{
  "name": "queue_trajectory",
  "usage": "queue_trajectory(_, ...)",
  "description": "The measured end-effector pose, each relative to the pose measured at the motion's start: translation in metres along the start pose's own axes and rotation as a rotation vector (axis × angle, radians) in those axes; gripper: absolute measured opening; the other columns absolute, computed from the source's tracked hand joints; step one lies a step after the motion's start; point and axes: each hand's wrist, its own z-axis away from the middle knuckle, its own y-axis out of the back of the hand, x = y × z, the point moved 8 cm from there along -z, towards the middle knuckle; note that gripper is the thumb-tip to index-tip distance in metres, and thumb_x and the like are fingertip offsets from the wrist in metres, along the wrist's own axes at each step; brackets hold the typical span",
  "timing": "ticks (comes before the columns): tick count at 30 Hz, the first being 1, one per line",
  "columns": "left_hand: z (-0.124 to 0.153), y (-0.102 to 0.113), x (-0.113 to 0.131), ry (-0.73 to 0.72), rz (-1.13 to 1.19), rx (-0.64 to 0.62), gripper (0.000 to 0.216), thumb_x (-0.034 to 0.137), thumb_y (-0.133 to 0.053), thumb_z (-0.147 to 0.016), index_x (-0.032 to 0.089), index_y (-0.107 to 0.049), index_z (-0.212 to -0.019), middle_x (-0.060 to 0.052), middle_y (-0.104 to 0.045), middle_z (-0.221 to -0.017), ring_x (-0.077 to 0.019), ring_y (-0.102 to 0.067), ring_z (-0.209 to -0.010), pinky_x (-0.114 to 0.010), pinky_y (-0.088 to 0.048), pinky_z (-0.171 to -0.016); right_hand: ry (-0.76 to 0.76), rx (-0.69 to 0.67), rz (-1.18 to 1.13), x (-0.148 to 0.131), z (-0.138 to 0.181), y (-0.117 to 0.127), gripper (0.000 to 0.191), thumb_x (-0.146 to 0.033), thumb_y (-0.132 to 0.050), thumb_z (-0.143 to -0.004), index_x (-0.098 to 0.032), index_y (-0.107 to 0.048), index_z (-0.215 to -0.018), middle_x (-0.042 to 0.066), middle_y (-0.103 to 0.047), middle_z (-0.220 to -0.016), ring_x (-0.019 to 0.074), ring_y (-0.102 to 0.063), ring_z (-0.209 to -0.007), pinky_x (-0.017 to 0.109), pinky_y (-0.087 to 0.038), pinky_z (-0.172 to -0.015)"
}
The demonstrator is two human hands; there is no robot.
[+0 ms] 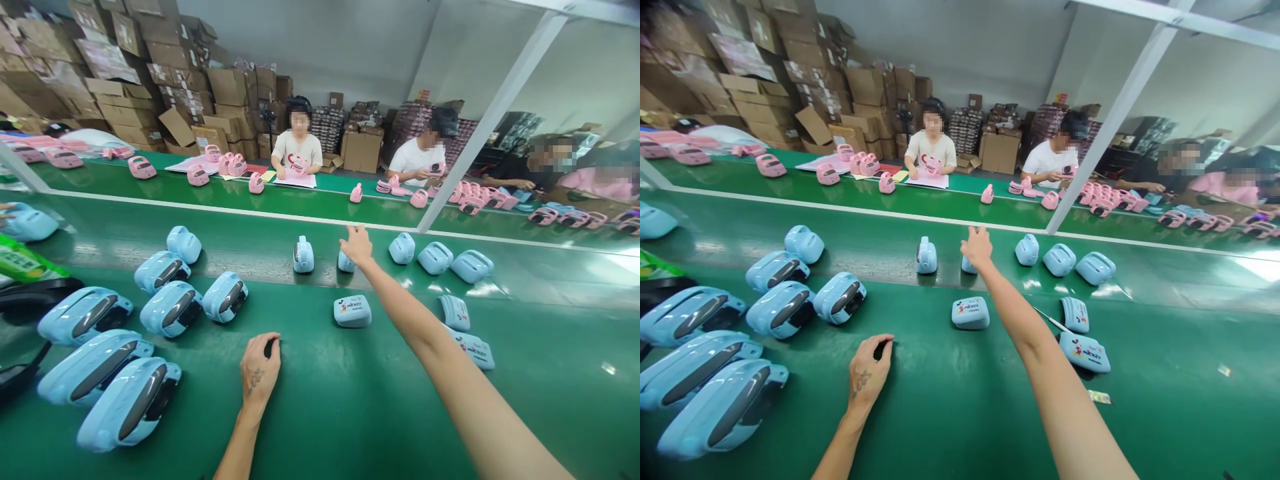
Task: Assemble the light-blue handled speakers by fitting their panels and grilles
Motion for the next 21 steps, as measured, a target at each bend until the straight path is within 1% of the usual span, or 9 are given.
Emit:
queue_trajectory(2, -0.001, 0.000, 0.000, -0.006, -0.004, 0.006, 0.016, 0.032, -0.056, -0.082, 0.028, -0.071, -0.082, -0.007, -0.076, -0.087, -0.0302, -0.069, -0.091, -0.044, -0.054, -0.087, -0.076, -0.017, 0.062, 0.019, 0.000, 0.011, 0.046, -0.031, -0.055, -0.097, -0.006, -0.055, -0.136, 0.031, -0.052, -0.139, 0.0383, -0.057, -0.128, 0.047, -0.047, -0.100)
queue_trajectory(4, -0.002, 0.000, 0.000, -0.012, -0.005, 0.013, 0.016, 0.031, -0.056, -0.082, 0.027, -0.071, -0.082, -0.007, -0.076, -0.087, -0.0305, -0.069, -0.091, -0.044, -0.055, -0.087, -0.090, -0.067, 0.090, 0.026, 0.002, 0.016, 0.035, -0.028, -0.055, -0.095, -0.005, -0.063, -0.121, 0.030, -0.063, -0.124, 0.0369, -0.065, -0.117, 0.042, -0.050, -0.093)
queue_trajectory(8, -0.002, 0.001, -0.004, -0.021, 0.011, 0.017, 0.017, 0.033, -0.056, -0.083, 0.026, -0.071, -0.084, -0.008, -0.076, -0.088, -0.0306, -0.070, -0.092, -0.047, -0.055, -0.088, 0.024, -0.109, 0.075, 0.006, 0.018, 0.034, 0.024, -0.022, -0.055, -0.093, -0.007, -0.067, -0.107, 0.026, -0.071, -0.115, 0.0316, -0.070, -0.107, 0.033, -0.050, -0.086)
queue_trajectory(11, 0.001, 0.002, 0.003, -0.034, 0.049, 0.028, 0.028, 0.038, -0.058, -0.087, 0.023, -0.070, -0.106, -0.011, -0.073, -0.106, -0.0292, -0.070, -0.099, -0.047, -0.057, -0.092, 0.129, -0.135, 0.016, -0.018, 0.049, 0.053, 0.027, -0.023, -0.052, -0.094, -0.011, -0.066, -0.113, 0.016, -0.077, -0.097, 0.0244, -0.073, -0.085, 0.028, -0.051, -0.074)
queue_trajectory(14, 0.007, 0.002, 0.040, -0.189, 0.111, -0.044, 0.062, 0.046, -0.072, -0.081, 0.027, -0.055, -0.137, -0.015, -0.054, -0.146, -0.0331, -0.057, -0.132, -0.052, -0.051, -0.104, 0.232, -0.245, -0.157, -0.041, 0.099, 0.062, 0.037, -0.023, -0.051, -0.091, -0.019, -0.060, -0.128, -0.001, -0.072, -0.066, 0.0157, -0.064, -0.050, 0.024, -0.047, -0.052)
queue_trajectory(16, 0.012, 0.001, 0.076, -0.367, 0.132, -0.161, 0.077, 0.042, -0.081, -0.075, 0.035, -0.048, -0.145, -0.012, -0.034, -0.163, -0.0372, -0.037, -0.149, -0.059, -0.043, -0.112, 0.327, -0.407, -0.365, -0.061, 0.137, 0.057, 0.039, -0.023, -0.054, -0.089, -0.021, -0.059, -0.128, -0.007, -0.064, -0.054, 0.0130, -0.055, -0.038, 0.022, -0.041, -0.043)
queue_trajectory(17, 0.015, 0.001, 0.093, -0.447, 0.139, -0.225, 0.077, 0.037, -0.082, -0.075, 0.038, -0.049, -0.144, -0.011, -0.030, -0.166, -0.0380, -0.031, -0.152, -0.061, -0.040, -0.114, 0.371, -0.495, -0.451, -0.070, 0.155, 0.052, 0.039, -0.024, -0.056, -0.089, -0.021, -0.059, -0.127, -0.009, -0.061, -0.052, 0.0122, -0.051, -0.035, 0.022, -0.039, -0.040)
queue_trajectory(19, 0.021, 0.003, 0.116, -0.545, 0.165, -0.338, 0.070, 0.026, -0.079, -0.076, 0.040, -0.054, -0.141, -0.010, -0.034, -0.165, -0.0376, -0.031, -0.152, -0.062, -0.037, -0.116, 0.433, -0.643, -0.539, -0.083, 0.182, 0.042, 0.036, -0.029, -0.059, -0.090, -0.021, -0.060, -0.125, -0.010, -0.058, -0.050, 0.0115, -0.049, -0.034, 0.022, -0.039, -0.040)
queue_trajectory(21, 0.025, 0.007, 0.119, -0.520, 0.210, -0.392, 0.069, 0.019, -0.078, -0.073, 0.037, -0.059, -0.136, -0.011, -0.045, -0.158, -0.0375, -0.041, -0.147, -0.060, -0.038, -0.115, 0.465, -0.703, -0.510, -0.085, 0.193, 0.031, 0.035, -0.039, -0.054, -0.096, -0.022, -0.062, -0.125, -0.007, -0.063, -0.054, 0.0125, -0.054, -0.038, 0.024, -0.042, -0.043)
